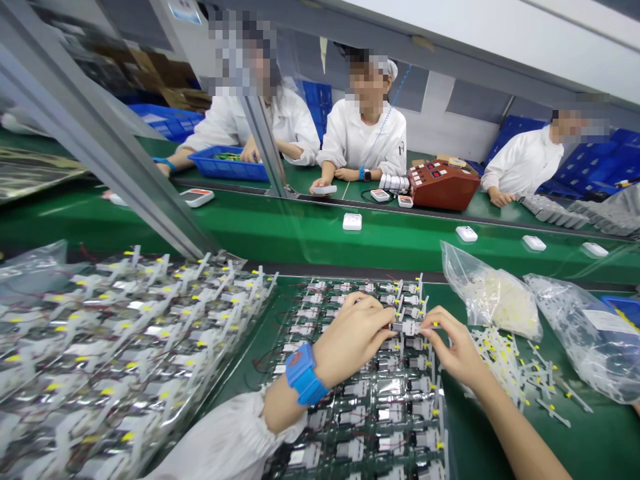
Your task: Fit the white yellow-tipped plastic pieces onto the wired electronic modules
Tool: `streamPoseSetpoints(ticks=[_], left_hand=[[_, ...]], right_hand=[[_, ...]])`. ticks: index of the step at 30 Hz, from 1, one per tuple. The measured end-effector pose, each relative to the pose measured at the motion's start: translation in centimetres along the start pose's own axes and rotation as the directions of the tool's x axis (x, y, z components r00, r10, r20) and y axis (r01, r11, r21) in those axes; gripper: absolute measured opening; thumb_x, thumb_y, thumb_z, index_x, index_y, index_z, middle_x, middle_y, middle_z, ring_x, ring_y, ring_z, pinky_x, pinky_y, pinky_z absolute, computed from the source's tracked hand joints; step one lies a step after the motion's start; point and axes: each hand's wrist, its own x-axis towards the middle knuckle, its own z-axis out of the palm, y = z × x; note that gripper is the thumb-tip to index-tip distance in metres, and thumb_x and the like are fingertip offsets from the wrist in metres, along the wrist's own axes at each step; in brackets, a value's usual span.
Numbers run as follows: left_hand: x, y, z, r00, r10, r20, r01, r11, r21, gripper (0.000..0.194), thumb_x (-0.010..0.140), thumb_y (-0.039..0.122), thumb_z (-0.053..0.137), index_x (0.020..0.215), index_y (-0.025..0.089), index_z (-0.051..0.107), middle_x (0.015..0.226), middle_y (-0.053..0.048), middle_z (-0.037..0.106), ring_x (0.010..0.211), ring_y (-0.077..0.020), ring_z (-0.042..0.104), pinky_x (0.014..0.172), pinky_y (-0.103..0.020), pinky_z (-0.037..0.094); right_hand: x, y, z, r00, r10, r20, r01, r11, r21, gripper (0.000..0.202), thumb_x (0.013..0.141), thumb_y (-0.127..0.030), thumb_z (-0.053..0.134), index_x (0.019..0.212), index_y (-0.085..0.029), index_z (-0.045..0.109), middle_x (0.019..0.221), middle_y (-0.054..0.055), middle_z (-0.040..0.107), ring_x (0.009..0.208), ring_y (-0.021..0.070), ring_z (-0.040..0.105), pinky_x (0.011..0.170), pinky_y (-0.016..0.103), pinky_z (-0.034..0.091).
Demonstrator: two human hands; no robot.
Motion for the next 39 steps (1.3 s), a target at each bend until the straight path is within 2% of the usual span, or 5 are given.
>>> streamPoseSetpoints(ticks=[11, 19, 23, 33, 39], left_hand=[[0.2, -0.1, -0.1, 1.0, 0.016, 0.023, -0.016, 1.0, 0.001, 0.006, 0.091, 0.019, 0.059, 0.085, 0.019, 0.059, 0.083, -0.001, 0.067, 0.088, -0.0204, 0.057, 0.088, -0.04, 0.038], [0.1, 0.0, -0.3, 0.998, 0.04, 0.042, -0.041, 0.999, 0.015, 0.006, 0.09, 0.018, 0.06, 0.084, 0.018, 0.06, 0.084, -0.002, 0.067, 0.088, -0.0208, 0.056, 0.086, -0.039, 0.038], [0.1, -0.3, -0.3, 0.995, 0.082, 0.054, -0.084, 0.996, 0.025, 0.01, 0.091, 0.02, 0.058, 0.082, 0.018, 0.062, 0.082, -0.002, 0.067, 0.088, -0.0209, 0.056, 0.088, -0.04, 0.037], [0.0, -1.2, -0.5, 0.966, 0.228, 0.118, -0.234, 0.971, 0.037, 0.013, 0.095, 0.022, 0.053, 0.089, 0.019, 0.064, 0.083, -0.002, 0.067, 0.088, -0.0204, 0.056, 0.084, -0.036, 0.036], [0.1, -1.0, -0.8, 0.952, 0.267, 0.148, -0.273, 0.962, 0.019, 0.02, 0.097, 0.021, 0.047, 0.088, 0.02, 0.065, 0.084, -0.002, 0.067, 0.089, -0.0192, 0.056, 0.087, -0.035, 0.036]], right_hand=[[0.0, -0.1, -0.2, 0.994, 0.015, 0.11, -0.016, 1.0, 0.013, 0.013, 0.099, -0.018, 0.043, 0.09, -0.022, 0.053, 0.087, 0.002, 0.053, 0.082, 0.0172, 0.052, 0.076, 0.03, 0.04], [0.1, -0.2, -0.1, 0.992, 0.013, 0.122, -0.015, 1.0, 0.017, 0.015, 0.1, -0.02, 0.042, 0.089, -0.022, 0.052, 0.086, 0.002, 0.052, 0.081, 0.0171, 0.051, 0.075, 0.03, 0.039], [0.2, -0.2, -0.1, 0.99, 0.011, 0.141, -0.016, 0.999, 0.032, 0.015, 0.1, -0.022, 0.043, 0.089, -0.022, 0.052, 0.086, 0.002, 0.053, 0.081, 0.017, 0.052, 0.075, 0.029, 0.04], [0.0, -0.3, -0.6, 0.956, 0.044, 0.289, -0.085, 0.988, 0.132, 0.02, 0.099, -0.033, 0.047, 0.088, -0.021, 0.057, 0.089, 0.003, 0.057, 0.084, 0.0176, 0.055, 0.079, 0.03, 0.042], [0.0, -0.3, -0.6, 0.945, 0.066, 0.321, -0.12, 0.982, 0.149, 0.026, 0.098, -0.041, 0.047, 0.086, -0.021, 0.058, 0.087, 0.002, 0.058, 0.082, 0.0182, 0.055, 0.078, 0.032, 0.043]])
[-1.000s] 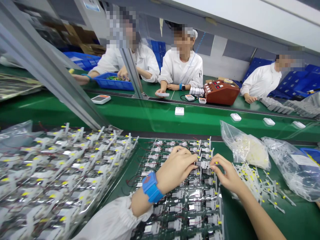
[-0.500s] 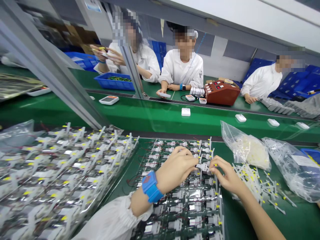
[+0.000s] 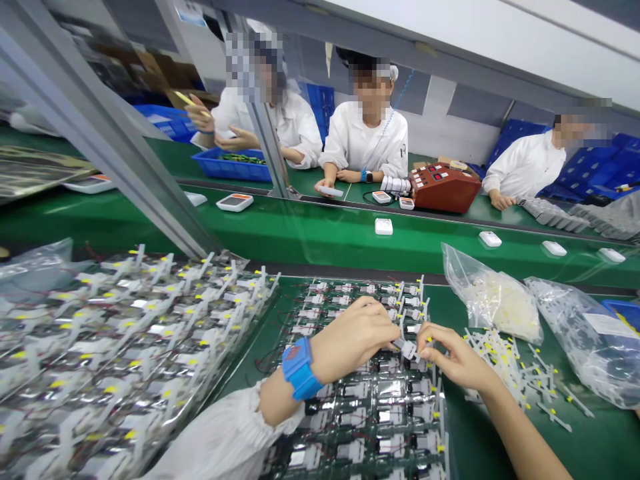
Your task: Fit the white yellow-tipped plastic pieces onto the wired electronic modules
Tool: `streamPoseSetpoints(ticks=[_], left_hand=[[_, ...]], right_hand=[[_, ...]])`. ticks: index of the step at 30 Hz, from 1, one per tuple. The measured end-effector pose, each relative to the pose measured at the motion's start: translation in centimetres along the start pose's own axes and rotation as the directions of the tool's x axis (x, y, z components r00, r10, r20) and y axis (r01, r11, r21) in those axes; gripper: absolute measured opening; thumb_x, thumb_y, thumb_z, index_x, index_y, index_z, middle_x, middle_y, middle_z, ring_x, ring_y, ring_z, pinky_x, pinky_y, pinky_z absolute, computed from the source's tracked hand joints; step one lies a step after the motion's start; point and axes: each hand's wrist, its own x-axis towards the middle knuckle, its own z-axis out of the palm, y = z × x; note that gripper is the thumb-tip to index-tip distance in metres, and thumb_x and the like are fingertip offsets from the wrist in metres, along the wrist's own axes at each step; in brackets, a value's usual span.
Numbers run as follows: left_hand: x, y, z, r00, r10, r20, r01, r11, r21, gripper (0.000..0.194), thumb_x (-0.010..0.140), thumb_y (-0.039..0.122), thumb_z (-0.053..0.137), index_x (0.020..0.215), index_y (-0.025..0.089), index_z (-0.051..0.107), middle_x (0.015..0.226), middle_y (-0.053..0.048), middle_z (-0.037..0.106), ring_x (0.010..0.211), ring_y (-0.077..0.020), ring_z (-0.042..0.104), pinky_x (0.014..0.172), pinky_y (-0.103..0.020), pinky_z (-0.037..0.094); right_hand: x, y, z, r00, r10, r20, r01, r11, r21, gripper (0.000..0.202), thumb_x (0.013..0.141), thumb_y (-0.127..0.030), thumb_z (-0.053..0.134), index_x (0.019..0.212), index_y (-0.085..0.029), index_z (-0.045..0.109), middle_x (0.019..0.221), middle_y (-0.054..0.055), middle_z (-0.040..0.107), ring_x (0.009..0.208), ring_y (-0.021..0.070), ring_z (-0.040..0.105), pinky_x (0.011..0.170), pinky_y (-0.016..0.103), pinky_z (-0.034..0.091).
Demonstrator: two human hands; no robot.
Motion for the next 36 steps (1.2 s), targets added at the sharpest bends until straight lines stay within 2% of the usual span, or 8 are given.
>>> streamPoseSetpoints(ticks=[5, 9, 19, 36], left_hand=[[0.1, 0.0, 0.1, 0.999, -0.015, -0.028, 0.012, 0.995, -0.095, 0.019, 0.097, 0.024, 0.049, 0.091, 0.022, 0.066, 0.086, -0.002, 0.069, 0.09, -0.019, 0.057, 0.091, -0.035, 0.036], [0.2, -0.3, 0.3, 0.994, -0.094, -0.055, 0.08, 0.974, -0.212, 0.011, 0.093, 0.026, 0.057, 0.096, 0.023, 0.067, 0.091, -0.001, 0.071, 0.093, -0.0184, 0.059, 0.093, -0.035, 0.035], [0.5, -0.7, 1.5, 0.969, -0.21, -0.133, 0.132, 0.888, -0.441, 0.011, 0.087, 0.031, 0.066, 0.089, 0.021, 0.069, 0.087, 0.0, 0.072, 0.089, -0.0176, 0.062, 0.088, -0.034, 0.042], [0.6, -0.2, 1.7, 0.963, -0.235, -0.132, 0.156, 0.885, -0.439, 0.01, 0.087, 0.029, 0.067, 0.091, 0.02, 0.07, 0.087, -0.001, 0.072, 0.087, -0.0175, 0.062, 0.085, -0.034, 0.043]], right_hand=[[0.1, 0.1, 0.1, 1.0, 0.001, -0.019, -0.001, 1.0, -0.002, 0.027, 0.098, -0.042, 0.047, 0.085, -0.021, 0.058, 0.087, 0.003, 0.058, 0.082, 0.0183, 0.055, 0.077, 0.031, 0.043], [0.1, 0.3, 0.3, 0.997, -0.016, -0.07, 0.017, 1.0, 0.017, 0.027, 0.098, -0.042, 0.047, 0.085, -0.021, 0.057, 0.086, 0.002, 0.057, 0.081, 0.018, 0.054, 0.077, 0.031, 0.042], [0.0, 0.2, 0.6, 0.976, -0.048, -0.211, 0.064, 0.995, 0.072, 0.027, 0.098, -0.043, 0.047, 0.083, -0.022, 0.055, 0.082, 0.003, 0.054, 0.079, 0.0186, 0.053, 0.074, 0.031, 0.042], [-0.1, 0.5, 0.6, 0.971, -0.053, -0.234, 0.074, 0.994, 0.081, 0.024, 0.098, -0.04, 0.048, 0.085, -0.022, 0.056, 0.083, 0.002, 0.053, 0.078, 0.0182, 0.053, 0.073, 0.031, 0.041]])
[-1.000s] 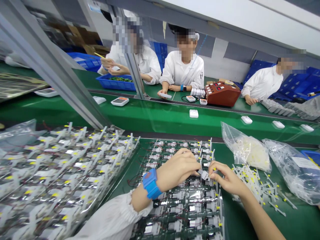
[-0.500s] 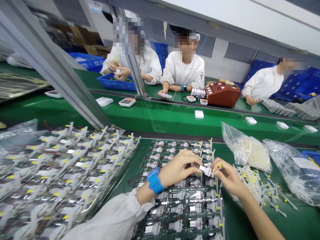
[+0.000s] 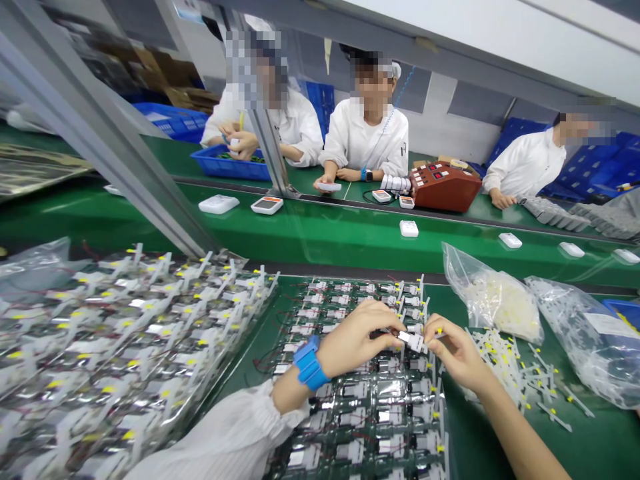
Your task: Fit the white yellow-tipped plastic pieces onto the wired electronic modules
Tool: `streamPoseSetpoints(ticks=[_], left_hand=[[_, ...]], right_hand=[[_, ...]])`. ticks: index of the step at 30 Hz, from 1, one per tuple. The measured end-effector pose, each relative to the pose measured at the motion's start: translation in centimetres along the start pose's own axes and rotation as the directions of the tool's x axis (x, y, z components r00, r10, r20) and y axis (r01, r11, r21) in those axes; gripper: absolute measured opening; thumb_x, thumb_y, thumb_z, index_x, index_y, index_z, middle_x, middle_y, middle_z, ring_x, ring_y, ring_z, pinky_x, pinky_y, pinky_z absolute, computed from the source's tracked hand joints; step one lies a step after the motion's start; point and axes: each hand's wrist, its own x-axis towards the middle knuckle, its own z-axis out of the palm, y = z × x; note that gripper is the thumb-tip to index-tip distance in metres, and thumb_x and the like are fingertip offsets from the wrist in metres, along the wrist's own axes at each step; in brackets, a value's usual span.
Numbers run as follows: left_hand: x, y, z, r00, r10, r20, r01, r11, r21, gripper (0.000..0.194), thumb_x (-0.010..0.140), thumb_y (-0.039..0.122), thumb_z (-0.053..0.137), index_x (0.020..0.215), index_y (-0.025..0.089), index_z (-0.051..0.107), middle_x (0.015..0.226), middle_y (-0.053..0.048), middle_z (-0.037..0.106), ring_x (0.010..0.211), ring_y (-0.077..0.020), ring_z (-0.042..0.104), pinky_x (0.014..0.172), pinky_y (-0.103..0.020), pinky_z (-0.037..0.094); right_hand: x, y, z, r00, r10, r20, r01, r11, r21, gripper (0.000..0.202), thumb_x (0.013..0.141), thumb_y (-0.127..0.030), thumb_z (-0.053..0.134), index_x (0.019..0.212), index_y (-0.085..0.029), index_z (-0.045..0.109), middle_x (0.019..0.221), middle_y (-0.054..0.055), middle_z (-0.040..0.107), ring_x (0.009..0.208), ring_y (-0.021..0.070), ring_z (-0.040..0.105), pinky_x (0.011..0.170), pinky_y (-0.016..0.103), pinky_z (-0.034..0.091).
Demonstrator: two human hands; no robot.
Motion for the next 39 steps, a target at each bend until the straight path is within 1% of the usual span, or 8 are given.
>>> streamPoseSetpoints(ticks=[10, 14, 17, 20, 22, 27, 35, 39], left_hand=[[-0.3, 0.1, -0.1, 0.988, -0.046, 0.144, 0.02, 0.985, 0.172, 0.015, 0.089, 0.036, 0.063, 0.094, 0.023, 0.067, 0.087, 0.0, 0.069, 0.091, -0.0193, 0.06, 0.096, -0.04, 0.038], [-0.9, 0.4, -1.1, 0.985, -0.108, 0.134, 0.05, 0.923, 0.381, 0.01, 0.091, 0.029, 0.058, 0.089, 0.021, 0.065, 0.083, -0.002, 0.067, 0.089, -0.0219, 0.06, 0.104, -0.054, 0.03], [-1.2, 0.8, -1.8, 0.98, -0.173, 0.101, 0.095, 0.845, 0.526, 0.007, 0.088, 0.021, 0.058, 0.083, 0.02, 0.062, 0.077, -0.002, 0.064, 0.085, -0.0229, 0.06, 0.104, -0.059, 0.028], [-1.3, 1.3, -2.1, 0.965, -0.218, 0.145, 0.095, 0.807, 0.583, 0.005, 0.084, 0.016, 0.062, 0.081, 0.019, 0.06, 0.076, -0.002, 0.065, 0.088, -0.0239, 0.06, 0.104, -0.061, 0.027], [-1.3, 1.7, -1.9, 0.953, -0.243, 0.18, 0.09, 0.796, 0.599, 0.006, 0.082, 0.015, 0.063, 0.08, 0.019, 0.058, 0.076, -0.002, 0.065, 0.085, -0.0237, 0.062, 0.102, -0.06, 0.03], [-1.8, 2.7, -0.6, 0.907, -0.32, 0.275, 0.104, 0.801, 0.59, 0.012, 0.077, 0.014, 0.066, 0.077, 0.018, 0.055, 0.073, -0.002, 0.066, 0.074, -0.0228, 0.063, 0.092, -0.051, 0.041], [-2.3, 3.8, 3.5, 0.866, -0.353, 0.353, 0.095, 0.811, 0.578, 0.015, 0.081, 0.022, 0.068, 0.091, 0.013, 0.062, 0.095, -0.01, 0.069, 0.096, -0.0291, 0.061, 0.096, -0.049, 0.039], [-2.2, 4.3, 4.3, 0.846, -0.411, 0.34, 0.115, 0.763, 0.636, 0.019, 0.08, 0.02, 0.069, 0.097, 0.011, 0.064, 0.1, -0.012, 0.068, 0.1, -0.031, 0.059, 0.096, -0.049, 0.039]], right_hand=[[0.2, 0.1, 0.3, 1.0, 0.011, -0.021, -0.012, 0.998, -0.068, 0.008, 0.095, -0.03, 0.054, 0.099, -0.023, 0.056, 0.092, 0.003, 0.057, 0.085, 0.019, 0.057, 0.078, 0.034, 0.047], [0.4, -0.2, 0.4, 0.984, -0.064, -0.166, 0.032, 0.981, -0.191, 0.03, 0.089, -0.021, 0.06, 0.116, -0.025, 0.048, 0.103, 0.005, 0.051, 0.082, 0.0178, 0.053, 0.074, 0.034, 0.048], [0.2, -1.0, 0.7, 0.997, -0.075, 0.036, 0.082, 0.947, -0.31, 0.016, 0.087, -0.015, 0.06, 0.1, -0.023, 0.056, 0.098, 0.004, 0.053, 0.089, 0.0193, 0.051, 0.079, 0.035, 0.045], [-0.3, -1.4, 1.6, 0.943, 0.014, 0.333, 0.12, 0.918, -0.379, 0.014, 0.078, -0.022, 0.073, 0.087, -0.022, 0.062, 0.093, 0.002, 0.056, 0.093, 0.0218, 0.05, 0.083, 0.038, 0.044], [-0.7, -1.2, 2.3, 0.912, 0.072, 0.404, 0.127, 0.886, -0.445, 0.022, 0.07, -0.029, 0.082, 0.081, -0.021, 0.064, 0.091, 0.002, 0.056, 0.092, 0.0233, 0.048, 0.081, 0.039, 0.043], [-1.0, -0.7, 2.7, 0.889, 0.136, 0.437, 0.11, 0.862, -0.494, 0.015, 0.073, -0.017, 0.079, 0.073, -0.02, 0.064, 0.084, 0.001, 0.055, 0.089, 0.0221, 0.049, 0.083, 0.04, 0.04], [-0.5, -0.9, 0.1, 0.872, 0.156, 0.464, -0.01, 0.953, -0.303, 0.015, 0.072, -0.019, 0.081, 0.072, -0.021, 0.067, 0.082, -0.004, 0.056, 0.089, 0.0163, 0.056, 0.09, 0.034, 0.038], [-0.5, -0.7, -0.4, 0.886, 0.155, 0.437, -0.03, 0.96, -0.279, 0.015, 0.072, -0.019, 0.082, 0.072, -0.021, 0.067, 0.081, -0.005, 0.057, 0.085, 0.0139, 0.057, 0.09, 0.031, 0.038]])
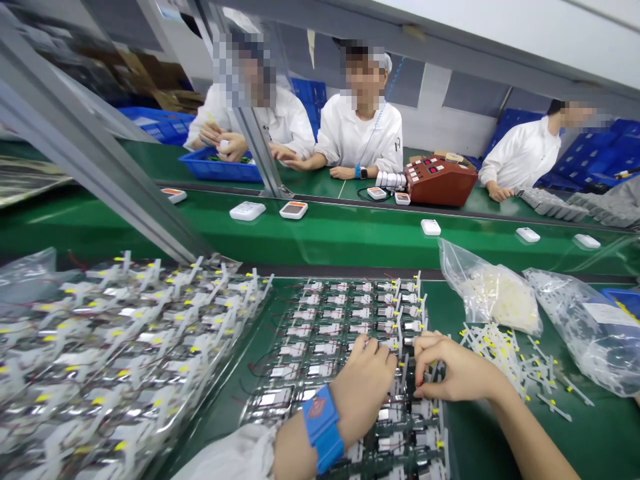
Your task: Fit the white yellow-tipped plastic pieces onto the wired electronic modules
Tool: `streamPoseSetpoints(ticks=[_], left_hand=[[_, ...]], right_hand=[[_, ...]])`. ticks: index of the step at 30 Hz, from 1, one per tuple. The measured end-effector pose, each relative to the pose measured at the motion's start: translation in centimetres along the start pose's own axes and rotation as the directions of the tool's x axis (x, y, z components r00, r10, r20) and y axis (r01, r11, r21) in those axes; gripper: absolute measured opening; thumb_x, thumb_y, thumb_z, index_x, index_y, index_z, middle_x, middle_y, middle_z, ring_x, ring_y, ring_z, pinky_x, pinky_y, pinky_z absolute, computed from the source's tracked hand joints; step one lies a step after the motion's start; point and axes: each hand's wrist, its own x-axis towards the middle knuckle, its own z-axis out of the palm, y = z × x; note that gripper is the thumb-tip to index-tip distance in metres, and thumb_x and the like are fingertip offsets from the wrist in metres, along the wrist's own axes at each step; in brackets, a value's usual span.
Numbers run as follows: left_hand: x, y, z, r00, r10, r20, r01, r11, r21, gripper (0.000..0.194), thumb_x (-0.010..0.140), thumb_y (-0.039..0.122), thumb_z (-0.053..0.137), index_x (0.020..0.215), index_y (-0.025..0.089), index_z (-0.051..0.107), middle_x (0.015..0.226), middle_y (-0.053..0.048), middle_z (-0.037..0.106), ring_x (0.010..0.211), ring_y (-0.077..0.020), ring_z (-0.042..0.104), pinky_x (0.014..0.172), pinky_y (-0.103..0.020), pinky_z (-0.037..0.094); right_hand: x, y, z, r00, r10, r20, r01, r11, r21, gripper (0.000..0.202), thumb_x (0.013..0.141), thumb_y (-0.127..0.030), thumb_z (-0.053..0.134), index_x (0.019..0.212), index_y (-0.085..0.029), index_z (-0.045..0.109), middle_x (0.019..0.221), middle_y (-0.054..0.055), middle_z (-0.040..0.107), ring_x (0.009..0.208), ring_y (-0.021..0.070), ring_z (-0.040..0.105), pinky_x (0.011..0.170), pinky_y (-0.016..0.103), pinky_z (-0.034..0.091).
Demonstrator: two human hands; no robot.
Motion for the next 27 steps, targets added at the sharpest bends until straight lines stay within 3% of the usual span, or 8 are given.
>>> streamPoseSetpoints(ticks=[5, 8, 11, 14, 17, 19, 23, 27], left_hand=[[-0.1, -1.0, -1.0, 0.986, 0.074, -0.152, -0.078, 0.997, -0.023, 0.005, 0.083, 0.013, 0.06, 0.088, 0.014, 0.06, 0.09, -0.007, 0.065, 0.089, -0.0263, 0.058, 0.087, -0.045, 0.041], [-0.1, -2.1, -2.0, 0.918, 0.137, -0.373, -0.165, 0.985, -0.045, 0.02, 0.087, 0.002, 0.047, 0.075, 0.017, 0.055, 0.077, -0.003, 0.059, 0.076, -0.0197, 0.053, 0.077, -0.037, 0.039], [-0.2, -2.8, -2.9, 0.728, 0.106, -0.677, -0.291, 0.942, -0.166, 0.033, 0.091, 0.006, 0.047, 0.062, 0.019, 0.04, 0.064, 0.003, 0.044, 0.064, -0.0145, 0.042, 0.065, -0.03, 0.034], [-0.5, -3.0, -3.5, 0.513, 0.006, -0.858, -0.44, 0.861, -0.257, 0.045, 0.091, 0.005, 0.05, 0.059, 0.021, 0.023, 0.058, 0.007, 0.027, 0.057, -0.0118, 0.029, 0.058, -0.028, 0.027], [-0.9, -2.7, -3.9, 0.418, -0.028, -0.908, -0.518, 0.813, -0.264, 0.047, 0.089, 0.001, 0.05, 0.059, 0.02, 0.018, 0.057, 0.007, 0.022, 0.054, -0.0111, 0.026, 0.057, -0.027, 0.026], [-1.2, -2.5, -4.2, 0.415, -0.006, -0.91, -0.528, 0.813, -0.246, 0.046, 0.09, 0.004, 0.048, 0.058, 0.021, 0.02, 0.055, 0.007, 0.025, 0.053, -0.0111, 0.027, 0.056, -0.028, 0.028], [-1.8, -1.8, -4.9, 0.506, 0.04, -0.861, -0.494, 0.832, -0.252, 0.04, 0.097, 0.016, 0.035, 0.057, 0.021, 0.033, 0.053, 0.003, 0.039, 0.053, -0.0127, 0.036, 0.056, -0.031, 0.032], [-2.4, -0.6, -5.0, 0.578, 0.032, -0.815, -0.465, 0.834, -0.297, 0.041, 0.098, 0.02, 0.038, 0.058, 0.019, 0.047, 0.055, 0.001, 0.053, 0.053, -0.012, 0.047, 0.066, -0.033, 0.043]], right_hand=[[0.2, 0.1, 0.1, 1.0, -0.016, -0.011, 0.016, 1.0, 0.009, 0.015, 0.07, -0.016, 0.082, 0.073, -0.02, 0.067, 0.079, -0.004, 0.058, 0.083, 0.0138, 0.057, 0.085, 0.028, 0.041], [0.4, 0.1, 0.6, 0.999, -0.031, -0.007, 0.031, 0.999, -0.005, 0.016, 0.069, -0.014, 0.082, 0.072, -0.02, 0.067, 0.077, -0.005, 0.058, 0.081, 0.0134, 0.057, 0.083, 0.028, 0.042], [0.6, 0.0, 1.3, 0.999, -0.043, -0.01, 0.042, 0.997, -0.069, 0.016, 0.069, -0.013, 0.081, 0.072, -0.021, 0.068, 0.077, -0.005, 0.057, 0.084, 0.0144, 0.057, 0.088, 0.03, 0.04], [0.8, -0.1, 1.9, 0.999, -0.05, -0.019, 0.047, 0.988, -0.144, 0.016, 0.07, -0.022, 0.084, 0.071, -0.021, 0.068, 0.08, -0.003, 0.057, 0.088, 0.0166, 0.055, 0.087, 0.032, 0.039], [1.0, -0.3, 2.0, 0.994, -0.095, -0.062, 0.083, 0.982, -0.168, 0.025, 0.07, -0.039, 0.084, 0.076, -0.021, 0.067, 0.081, -0.002, 0.057, 0.087, 0.0178, 0.054, 0.082, 0.031, 0.04], [1.1, -0.1, 1.8, 0.979, -0.141, -0.145, 0.112, 0.975, -0.193, 0.026, 0.076, -0.042, 0.078, 0.081, -0.02, 0.064, 0.079, -0.001, 0.058, 0.083, 0.0175, 0.053, 0.079, 0.031, 0.04], [1.2, 1.5, 1.3, 0.9, -0.275, -0.337, 0.132, 0.911, -0.391, 0.023, 0.093, -0.035, 0.056, 0.077, -0.018, 0.058, 0.072, 0.001, 0.057, 0.074, 0.0183, 0.049, 0.07, 0.032, 0.036], [1.1, 3.3, 1.0, 0.807, -0.421, -0.414, 0.136, 0.814, -0.564, 0.023, 0.096, -0.027, 0.044, 0.079, -0.018, 0.057, 0.07, 0.004, 0.056, 0.07, 0.0198, 0.045, 0.064, 0.033, 0.032]])
